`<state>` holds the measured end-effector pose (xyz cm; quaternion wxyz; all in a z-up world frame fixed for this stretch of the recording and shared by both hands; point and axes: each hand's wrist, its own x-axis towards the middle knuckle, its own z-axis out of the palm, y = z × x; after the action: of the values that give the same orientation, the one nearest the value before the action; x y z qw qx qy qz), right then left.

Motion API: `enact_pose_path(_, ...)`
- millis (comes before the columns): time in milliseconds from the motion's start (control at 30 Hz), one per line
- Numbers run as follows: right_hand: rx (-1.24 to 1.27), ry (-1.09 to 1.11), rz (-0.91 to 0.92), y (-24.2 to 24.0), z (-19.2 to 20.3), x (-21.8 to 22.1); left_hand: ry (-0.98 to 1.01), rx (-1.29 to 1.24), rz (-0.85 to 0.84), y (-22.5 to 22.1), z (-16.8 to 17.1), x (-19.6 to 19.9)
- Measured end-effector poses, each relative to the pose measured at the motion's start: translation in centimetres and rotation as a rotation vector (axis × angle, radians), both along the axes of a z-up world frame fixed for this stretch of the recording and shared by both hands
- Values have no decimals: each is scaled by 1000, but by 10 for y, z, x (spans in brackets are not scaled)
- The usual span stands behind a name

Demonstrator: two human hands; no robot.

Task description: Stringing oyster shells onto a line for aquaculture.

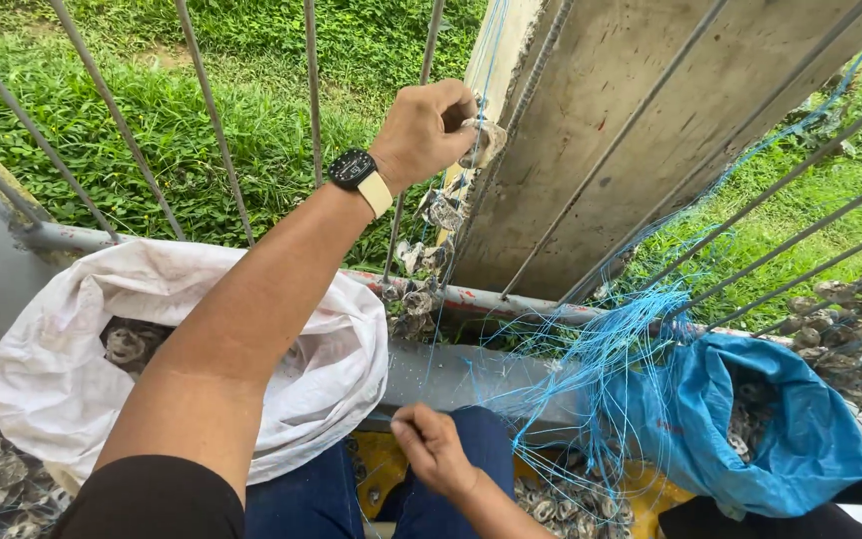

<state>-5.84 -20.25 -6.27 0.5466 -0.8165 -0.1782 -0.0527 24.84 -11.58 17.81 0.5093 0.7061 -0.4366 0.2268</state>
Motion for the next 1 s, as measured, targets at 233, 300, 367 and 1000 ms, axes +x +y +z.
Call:
enact_pose_path(233,-51,-16,-153,-12,-25,32,-105,46,-162,7,-5,6)
enact_pose_path(300,-71,14,-168,-9,-30,37,-42,66,-139,3,-2,7)
enact_pose_path(367,-9,-1,-145,-5,-36,40,-68,136,130,-4,-10,16)
enact_pose_path(1000,-114,348,-10,-12,-82,-41,-313,4,216,64,-38,-39)
